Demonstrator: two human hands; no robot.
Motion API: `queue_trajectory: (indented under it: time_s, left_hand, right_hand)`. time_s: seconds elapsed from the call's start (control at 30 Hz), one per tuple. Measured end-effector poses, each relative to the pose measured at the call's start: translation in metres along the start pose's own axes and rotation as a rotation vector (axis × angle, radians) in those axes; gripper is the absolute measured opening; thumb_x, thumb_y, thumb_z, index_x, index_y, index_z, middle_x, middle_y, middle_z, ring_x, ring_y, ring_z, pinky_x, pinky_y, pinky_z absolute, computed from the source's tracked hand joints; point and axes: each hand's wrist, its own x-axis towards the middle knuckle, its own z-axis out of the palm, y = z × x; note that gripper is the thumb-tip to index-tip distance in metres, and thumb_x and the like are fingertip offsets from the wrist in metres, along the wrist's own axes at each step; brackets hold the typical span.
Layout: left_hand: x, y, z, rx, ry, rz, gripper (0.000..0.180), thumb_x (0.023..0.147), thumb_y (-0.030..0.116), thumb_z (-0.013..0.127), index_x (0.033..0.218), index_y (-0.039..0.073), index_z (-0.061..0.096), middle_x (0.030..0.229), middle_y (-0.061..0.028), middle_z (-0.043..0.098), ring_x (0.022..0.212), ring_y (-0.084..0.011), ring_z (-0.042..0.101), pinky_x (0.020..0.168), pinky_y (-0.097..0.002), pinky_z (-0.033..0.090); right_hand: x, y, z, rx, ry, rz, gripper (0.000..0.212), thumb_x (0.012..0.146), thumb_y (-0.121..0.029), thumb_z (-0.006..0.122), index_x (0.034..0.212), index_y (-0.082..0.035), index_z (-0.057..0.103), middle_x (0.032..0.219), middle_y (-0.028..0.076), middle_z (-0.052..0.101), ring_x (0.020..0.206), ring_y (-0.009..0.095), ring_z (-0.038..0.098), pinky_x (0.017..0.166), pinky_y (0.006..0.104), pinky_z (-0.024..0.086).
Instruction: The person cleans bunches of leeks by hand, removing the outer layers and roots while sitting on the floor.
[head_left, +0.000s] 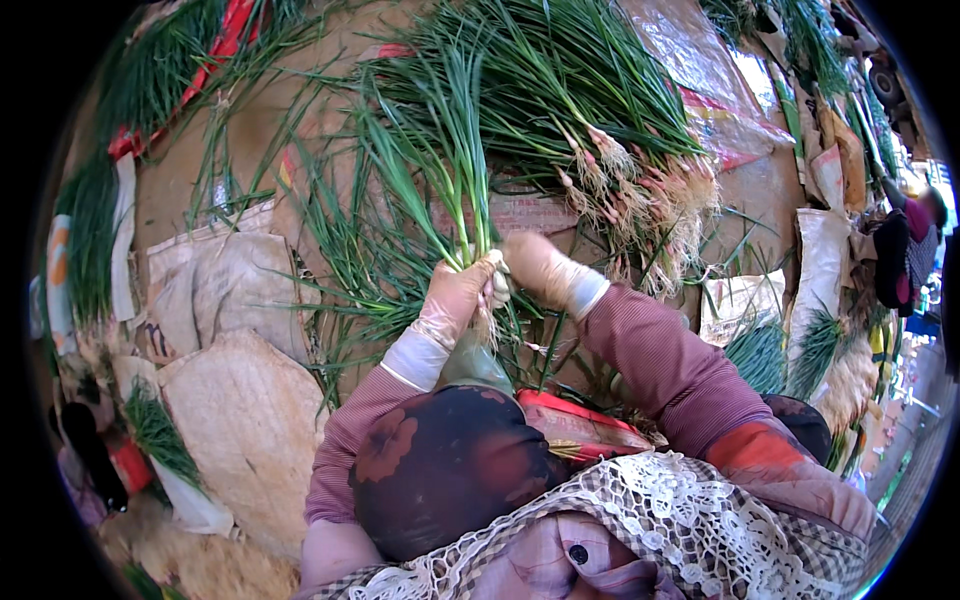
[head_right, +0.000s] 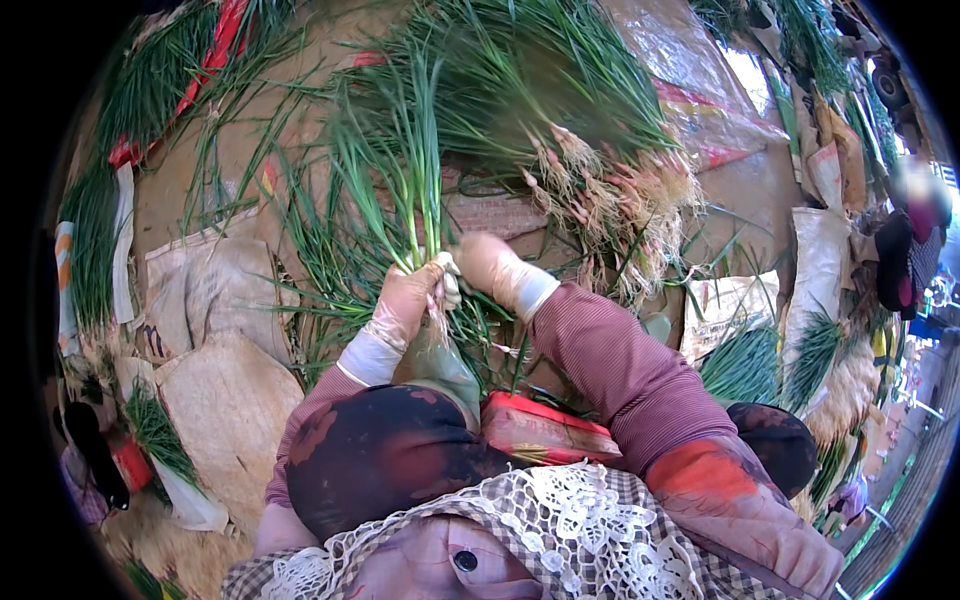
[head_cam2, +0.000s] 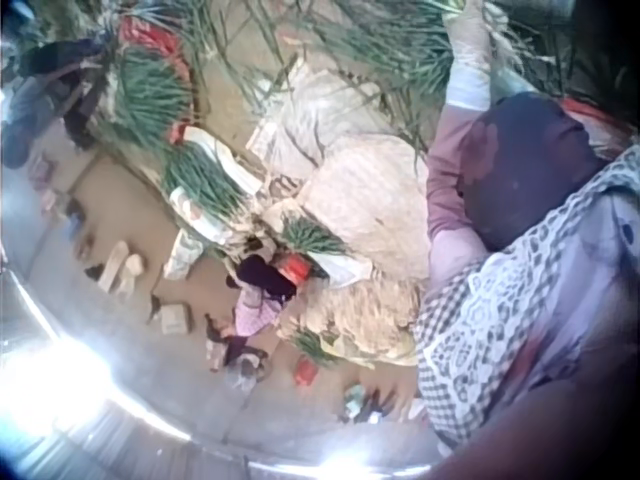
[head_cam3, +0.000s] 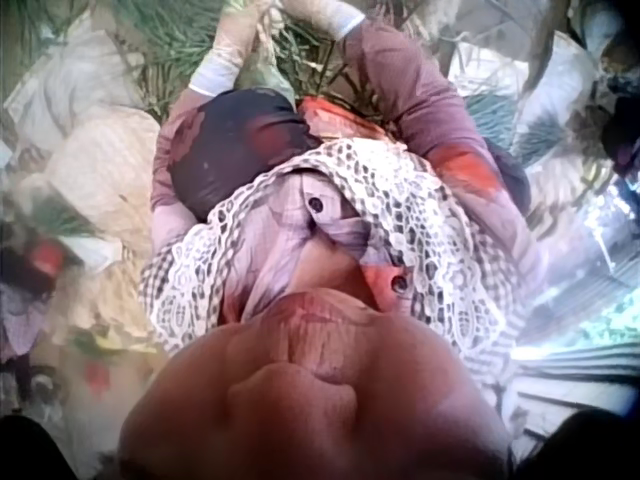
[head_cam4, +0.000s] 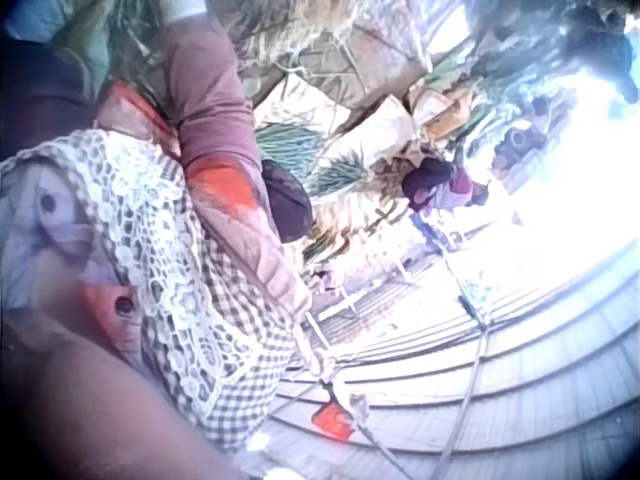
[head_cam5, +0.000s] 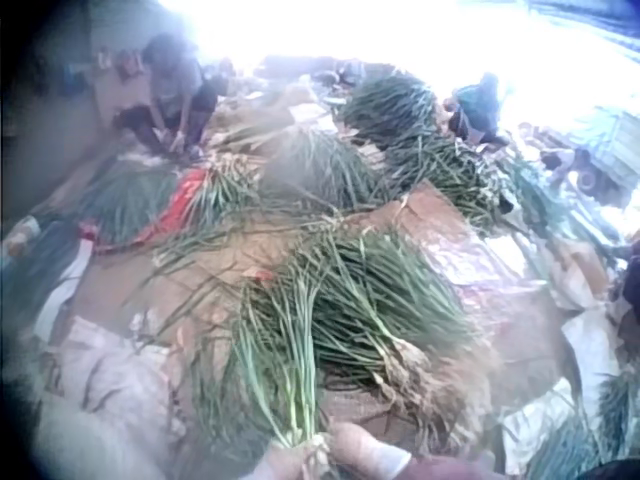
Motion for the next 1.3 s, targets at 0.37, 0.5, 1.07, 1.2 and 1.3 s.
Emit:
queue_trajectory:
  time_s: [0.37, 0.5, 1.07, 1.2, 1.3]
  left_hand:
    - [-0.019, 0.037, -0.015, -0.093, 0.321, 0.491, 0.019, 0.082, 0.014, 0.050, 0.093, -0.001, 0.053, 0.058, 0.0000, 0.048, 0.047, -0.0054, 0.041, 0.041, -0.0174, 0.035]
    - [-0.013, 0.051, -0.013, -0.436, -0.012, 0.393, 0.032, 0.083, 0.022, 0.050, 0.104, -0.001, 0.049, 0.053, 0.0034, 0.039, 0.055, -0.0084, 0.045, 0.051, -0.0214, 0.038]
    - [-0.009, 0.033, -0.011, -0.514, -0.212, 0.226, 0.039, 0.082, 0.014, 0.049, 0.116, -0.001, 0.039, 0.053, -0.0018, 0.047, 0.061, -0.0171, 0.055, 0.064, -0.0317, 0.049]
    - [-0.003, 0.018, -0.022, -0.471, -0.126, -0.073, 0.032, 0.084, 0.019, 0.045, 0.106, -0.004, 0.048, 0.056, -0.0046, 0.050, 0.064, -0.0196, 0.056, 0.066, -0.0320, 0.047]
    - [-0.001, 0.015, -0.011, -0.356, -0.115, -0.151, 0.033, 0.085, 0.022, 0.043, 0.106, -0.003, 0.048, 0.075, -0.0085, 0.057, 0.071, -0.0175, 0.056, 0.066, -0.0298, 0.047]
  right_hand:
    - [0.003, 0.054, -0.107, 0.104, 0.535, 0.373, 0.026, 0.075, -0.030, 0.051, 0.084, -0.007, 0.057, 0.084, 0.013, 0.056, 0.078, 0.029, 0.054, 0.069, 0.0393, 0.043]
    - [0.011, 0.089, -0.140, -0.308, 0.221, 0.578, 0.029, 0.075, -0.035, 0.051, 0.082, -0.007, 0.057, 0.097, 0.012, 0.052, 0.085, 0.028, 0.052, 0.072, 0.0392, 0.042]
    - [0.014, 0.081, -0.126, -0.137, 0.267, 0.634, 0.028, 0.069, -0.029, 0.057, 0.087, -0.008, 0.053, 0.087, 0.013, 0.057, 0.080, 0.029, 0.055, 0.068, 0.0389, 0.044]
    - [0.005, 0.071, -0.116, 0.280, 0.284, 0.555, 0.023, 0.072, -0.027, 0.055, 0.083, -0.008, 0.053, 0.069, 0.012, 0.057, 0.066, 0.026, 0.056, 0.064, 0.0361, 0.043]
    - [-0.015, -0.001, -0.098, 0.376, 0.244, 0.457, 0.027, 0.072, -0.029, 0.053, 0.085, -0.006, 0.056, 0.077, 0.015, 0.058, 0.071, 0.030, 0.057, 0.068, 0.0368, 0.044]
